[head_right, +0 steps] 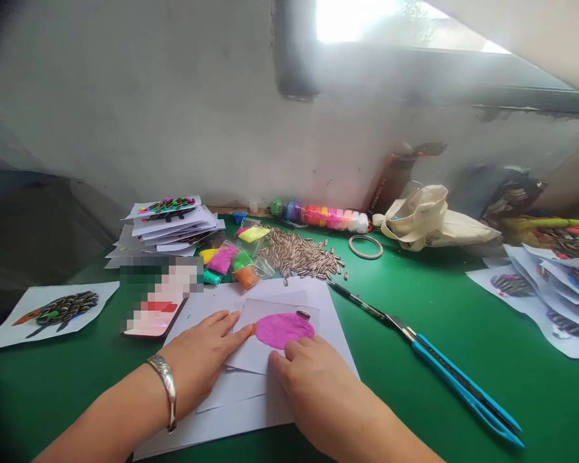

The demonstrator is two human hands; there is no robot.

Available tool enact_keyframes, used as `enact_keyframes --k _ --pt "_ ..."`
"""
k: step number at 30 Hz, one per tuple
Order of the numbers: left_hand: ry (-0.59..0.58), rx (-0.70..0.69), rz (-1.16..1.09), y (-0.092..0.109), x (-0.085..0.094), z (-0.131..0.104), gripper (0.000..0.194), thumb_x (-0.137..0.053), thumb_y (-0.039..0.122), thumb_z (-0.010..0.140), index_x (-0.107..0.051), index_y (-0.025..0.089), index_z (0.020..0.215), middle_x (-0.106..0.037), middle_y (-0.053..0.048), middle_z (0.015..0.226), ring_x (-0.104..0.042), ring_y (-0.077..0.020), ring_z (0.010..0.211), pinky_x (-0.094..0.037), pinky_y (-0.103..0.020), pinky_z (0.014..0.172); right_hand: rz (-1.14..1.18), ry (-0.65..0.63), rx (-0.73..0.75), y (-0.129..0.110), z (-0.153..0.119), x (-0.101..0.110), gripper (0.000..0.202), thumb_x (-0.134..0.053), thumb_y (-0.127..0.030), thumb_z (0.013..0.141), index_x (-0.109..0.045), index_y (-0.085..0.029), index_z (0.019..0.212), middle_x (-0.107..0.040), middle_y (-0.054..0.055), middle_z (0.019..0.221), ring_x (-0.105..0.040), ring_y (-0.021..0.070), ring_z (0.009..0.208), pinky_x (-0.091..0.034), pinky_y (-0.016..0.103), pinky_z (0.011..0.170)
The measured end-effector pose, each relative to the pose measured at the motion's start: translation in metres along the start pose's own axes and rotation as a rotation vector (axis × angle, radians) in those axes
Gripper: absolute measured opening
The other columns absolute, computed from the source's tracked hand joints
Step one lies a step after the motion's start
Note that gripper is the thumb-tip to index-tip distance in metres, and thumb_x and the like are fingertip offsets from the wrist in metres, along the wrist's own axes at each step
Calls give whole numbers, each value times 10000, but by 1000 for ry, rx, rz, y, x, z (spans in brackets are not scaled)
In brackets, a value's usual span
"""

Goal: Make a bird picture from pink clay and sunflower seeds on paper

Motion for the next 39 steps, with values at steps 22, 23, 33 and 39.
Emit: enact_keyframes --k 22,23,33,39 --pt "89 -35 59 -7 5 6 767 -440 -50 710 -428 284 1400 -438 -108 1439 -395 -285 1322 -395 -451 1039 -12 -62 5 -1 4 5 137 -458 -179 871 -590 -201 899 -607 33 766 -490 172 663 -252 307 591" --pt "97 -28 57 -8 6 5 774 -436 -53 708 -424 289 1402 -437 -102 1441 -394 -287 1323 -393 -455 1040 -7 -68 5 0 5 5 137 -457 -178 871 -590 -199 901 -608 34 769 -495 172 669 -254 306 593" --pt "121 -38 61 -5 5 5 732 -468 -39 699 -482 280 1358 -453 -113 1426 -402 -301 1314 -394 -461 1038 -3 -40 20 2 6 2 123 -465 -174 866 -579 -203 903 -605 24 776 -487 165 666 -264 304 602" --pt "127 -57 70 -6 9 6 657 -471 -21 721 -528 249 1317 -525 -113 1360 -456 -307 1263 -423 -470 1010 -35 20 15 -1 5 5 147 -458 -157 871 -592 -212 898 -599 17 740 -479 165 640 -269 306 587"
Point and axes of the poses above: each hand's wrist, its own z-axis towards the middle knuckle, its own x-axis out of the back of the hand, y = z × x, the point moved 6 cm from there along z, towards the middle knuckle
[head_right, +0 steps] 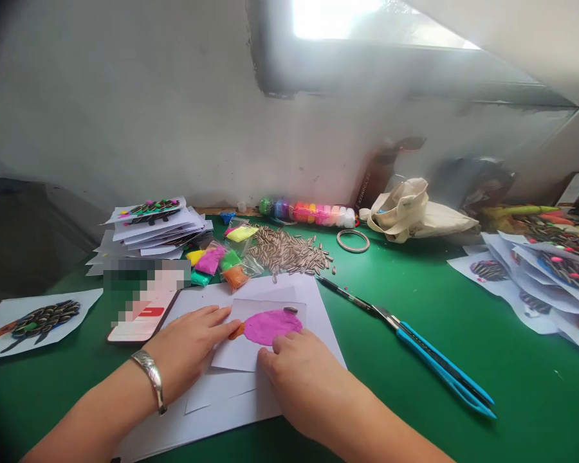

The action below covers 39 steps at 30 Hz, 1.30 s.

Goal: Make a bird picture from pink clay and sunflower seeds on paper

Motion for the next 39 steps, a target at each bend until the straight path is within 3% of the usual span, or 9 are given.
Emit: enact_keyframes --k 4,9,13,18,23,28,39 --pt "63 22 -4 -4 10 -2 575 -429 5 783 -544 213 1307 -541 -111 1347 -466 -281 1256 -401 -451 1037 -3 21 0 1 -2 0 150 -456 -168 882 -597 -217 868 -591 13 728 -471 166 629 -277 306 584" --pt "-17 -36 -42 -4 0 -1 532 -452 20 780 -616 256 1227 -574 -103 1284 -474 -297 1243 -434 -445 1001 13 55 -4 -6 5 3 187 -434 -198 926 -618 -219 952 -580 20 732 -471 161 657 -304 293 617" --pt "16 -75 -73 -8 -7 3 525 -466 39 789 -610 263 1241 -544 -116 1319 -466 -298 1249 -427 -442 1002 -21 175 -32 -16 17 9 243 -450 -262 943 -597 -218 1130 -597 68 895 -490 200 835 -355 337 764" --pt "21 -138 -119 -13 -11 4 434 -485 69 806 -675 267 1142 -560 -113 1304 -481 -292 1233 -425 -411 998 -31 176 -36 -26 27 4 329 -521 -325 916 -564 -236 1230 -593 105 1112 -490 250 1011 -382 401 846" --pt "52 -130 -137 -12 -11 2 365 -495 123 830 -695 245 1111 -565 -135 1292 -478 -312 1230 -414 -429 998 -65 192 -6 -29 27 -5 401 -513 -432 917 -552 -224 1257 -436 102 1417 -319 318 1305 -276 510 1048" --pt "33 -122 -150 -10 -9 1 341 -501 124 832 -708 246 1073 -560 -132 1303 -460 -320 1249 -406 -434 1001 -87 228 31 -27 23 -9 417 -520 -387 918 -515 -244 1310 -403 106 1449 -296 317 1336 -236 558 1080" --pt "34 -98 -164 -11 -10 2 379 -527 121 811 -692 297 1103 -570 -96 1280 -463 -314 1244 -417 -441 1001 -27 169 3 -26 21 -7 360 -480 -398 935 -550 -274 1266 -427 78 1431 -302 317 1342 -234 582 1086"
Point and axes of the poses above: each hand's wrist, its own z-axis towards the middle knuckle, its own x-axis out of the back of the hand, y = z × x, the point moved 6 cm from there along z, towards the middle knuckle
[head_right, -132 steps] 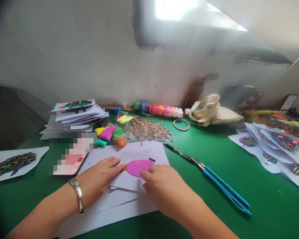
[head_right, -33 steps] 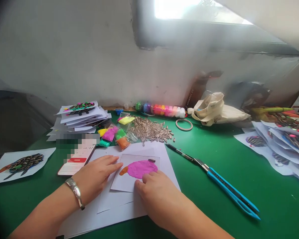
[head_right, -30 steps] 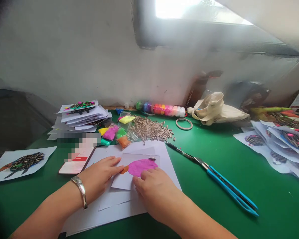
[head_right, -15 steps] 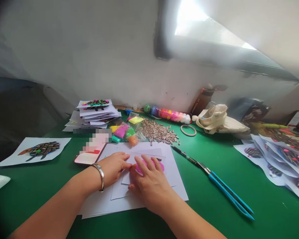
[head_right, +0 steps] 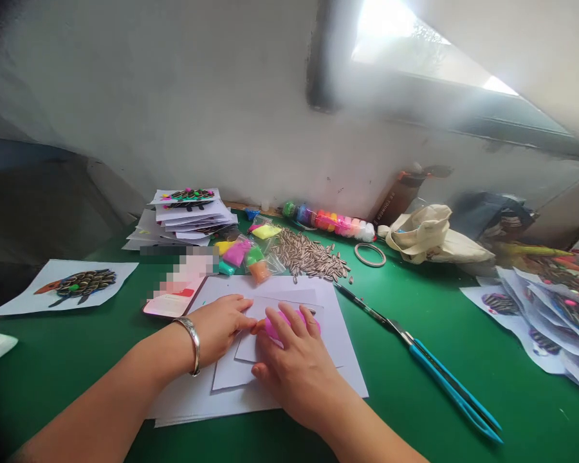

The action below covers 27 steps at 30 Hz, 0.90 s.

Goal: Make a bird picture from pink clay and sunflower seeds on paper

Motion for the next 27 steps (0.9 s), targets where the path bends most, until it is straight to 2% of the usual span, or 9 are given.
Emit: enact_keyframes --k 5,15,21,27 --pt "-30 30 -10 1 1 -2 393 -550 118 796 -683 322 1104 -542 -69 1323 -438 -297 1271 -411 -429 1014 -13 44 2 3 1 0 326 -509 -374 922 -581 -269 1222 -467 86 1394 -344 310 1315 -269 574 1073" --pt "-49 41 -23 4 1 -1 428 -541 78 787 -678 283 1137 -509 -121 1361 -392 -355 1305 -393 -480 1021 77 70 -10 9 4 -3 279 -492 -322 934 -617 -274 1179 -513 79 1347 -359 297 1310 -284 570 1071" --pt "-39 19 -17 5 4 -3 364 -524 104 812 -687 271 1091 -560 -109 1274 -439 -320 1265 -410 -441 1015 90 142 5 12 1 5 318 -487 -274 931 -590 -242 1231 -529 103 1328 -392 283 1271 -321 539 1057" --pt "-22 -2 9 2 0 -2 328 -494 147 851 -687 264 1089 -554 -109 1271 -449 -323 1247 -419 -452 1006 68 112 19 11 6 1 281 -529 -284 910 -631 -257 1170 -575 89 1256 -424 303 1238 -326 573 1035"
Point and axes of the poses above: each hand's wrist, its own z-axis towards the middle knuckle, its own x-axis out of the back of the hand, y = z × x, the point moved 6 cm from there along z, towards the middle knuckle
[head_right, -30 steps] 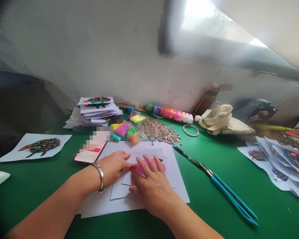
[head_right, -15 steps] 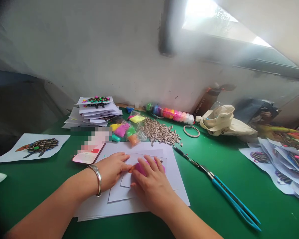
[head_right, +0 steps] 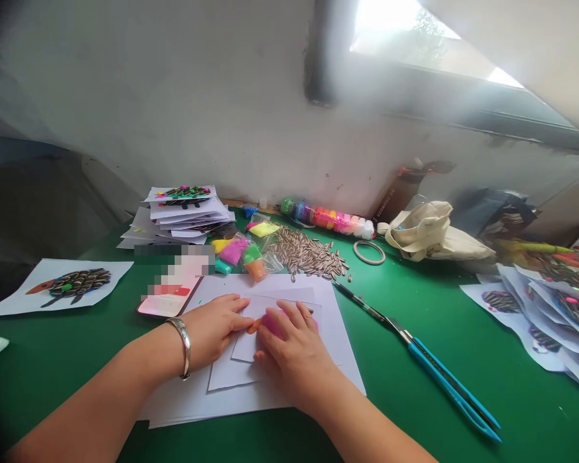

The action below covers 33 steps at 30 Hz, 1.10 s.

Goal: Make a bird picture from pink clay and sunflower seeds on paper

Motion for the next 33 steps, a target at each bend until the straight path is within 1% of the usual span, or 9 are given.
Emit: enact_keyframes --k 4,7,10,16,21,26,28,31,33 --pt "-7 1 -2 1 -2 1 333 -466 182 884 -663 273 1137 -552 -117 1281 -435 -327 1266 -407 -466 1014 4 12 -13 1 1 -2 277 -514 -288 917 -634 -255 1165 -564 87 1282 -430 301 1243 -336 576 1033" --pt "-17 9 -1 1 -2 1 336 -474 166 876 -658 274 1136 -524 -117 1334 -414 -332 1288 -397 -473 1020 -16 14 -26 1 0 -3 321 -513 -308 918 -600 -258 1222 -547 86 1316 -415 313 1264 -307 603 1047" --pt "-26 9 2 0 -2 0 314 -475 163 876 -672 256 1103 -503 -124 1364 -404 -339 1299 -397 -474 1021 -23 -5 -22 -1 1 -6 321 -525 -327 910 -602 -266 1216 -554 72 1315 -409 316 1273 -281 610 1064" --pt "-52 -15 -19 -6 -4 0 332 -473 138 877 -683 229 1118 -518 -127 1361 -411 -307 1308 -363 -426 1063 -21 -4 -73 -2 4 -10 384 -529 -338 901 -560 -243 1271 -474 96 1403 -396 317 1285 -286 601 1068" --pt "-33 -5 -22 -7 -3 1 335 -461 174 901 -674 183 1160 -528 -153 1352 -452 -295 1277 -370 -408 1060 -21 -43 -38 -7 8 -14 383 -504 -401 913 -565 -254 1261 -507 75 1370 -380 319 1296 -250 615 1082" --pt "-4 6 -19 -5 -3 0 299 -455 201 911 -720 190 1047 -563 -144 1312 -456 -312 1268 -401 -421 1031 -47 -4 -43 -7 6 -13 421 -530 -411 895 -552 -229 1274 -462 98 1413 -365 327 1307 -249 621 1080" --pt "-1 5 -16 -5 -4 1 296 -456 200 909 -719 193 1044 -552 -134 1330 -442 -309 1281 -391 -421 1040 -57 7 -40 -7 6 -12 429 -548 -404 883 -554 -217 1269 -454 109 1419 -370 333 1302 -260 625 1071" --pt "-11 11 -5 -4 -4 1 294 -458 192 907 -720 176 1039 -544 -133 1342 -453 -298 1269 -381 -404 1049 -64 -10 -14 -9 7 -12 397 -554 -389 880 -580 -209 1232 -501 109 1375 -382 338 1291 -256 630 1068" --pt "-12 16 0 -3 -2 2 286 -461 190 904 -729 164 1001 -570 -143 1303 -483 -299 1235 -410 -395 1020 -67 -19 -9 -10 7 -12 388 -549 -388 883 -584 -210 1226 -521 108 1353 -384 338 1289 -247 631 1072"
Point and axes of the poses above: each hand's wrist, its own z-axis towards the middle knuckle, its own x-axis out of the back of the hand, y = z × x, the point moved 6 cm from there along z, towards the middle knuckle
